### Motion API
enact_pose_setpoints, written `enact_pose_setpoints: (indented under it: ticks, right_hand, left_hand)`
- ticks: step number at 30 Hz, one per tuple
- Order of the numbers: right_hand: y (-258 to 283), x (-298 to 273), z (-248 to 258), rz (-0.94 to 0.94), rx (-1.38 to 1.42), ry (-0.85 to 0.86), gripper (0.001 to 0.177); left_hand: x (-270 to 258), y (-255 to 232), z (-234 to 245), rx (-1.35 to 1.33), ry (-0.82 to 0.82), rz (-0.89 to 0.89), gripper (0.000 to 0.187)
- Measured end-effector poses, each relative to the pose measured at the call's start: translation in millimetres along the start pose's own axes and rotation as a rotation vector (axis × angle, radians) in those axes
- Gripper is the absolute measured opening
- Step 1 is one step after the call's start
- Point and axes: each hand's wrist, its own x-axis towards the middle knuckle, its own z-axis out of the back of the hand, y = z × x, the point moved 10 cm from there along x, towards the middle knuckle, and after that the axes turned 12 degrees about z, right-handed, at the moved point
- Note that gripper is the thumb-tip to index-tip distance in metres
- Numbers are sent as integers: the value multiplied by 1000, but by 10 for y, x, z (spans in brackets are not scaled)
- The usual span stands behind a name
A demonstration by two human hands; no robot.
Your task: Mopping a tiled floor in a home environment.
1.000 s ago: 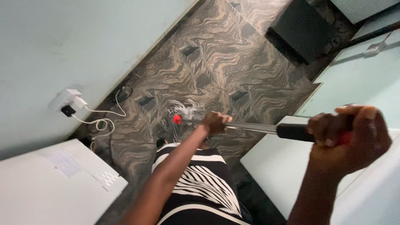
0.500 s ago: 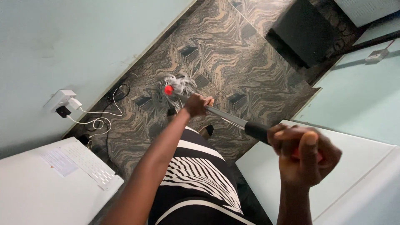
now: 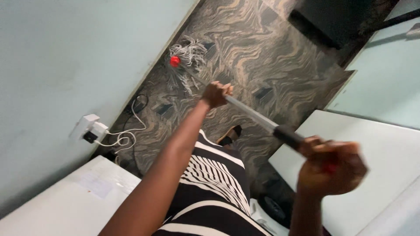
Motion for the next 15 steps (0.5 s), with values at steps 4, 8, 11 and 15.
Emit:
enact_pose_setpoints:
  ticks: [4,8,11,15]
  right_hand:
    - [-64,255,-142,11,-70,-35,56]
    - [16,318,-234,72,-183,-26,49]
    - [33,199,-326,48,-229,4,52]
    - [207,-149,-468,87,-141,-37,54]
  left_hand:
    - [187,109,-104,-225,65,101,23]
    - [235,140,-127,-171,169,98,30]
    - [161,175,86,-228,55,107,28]
    - [-92,281,-173,-313,334,156,30]
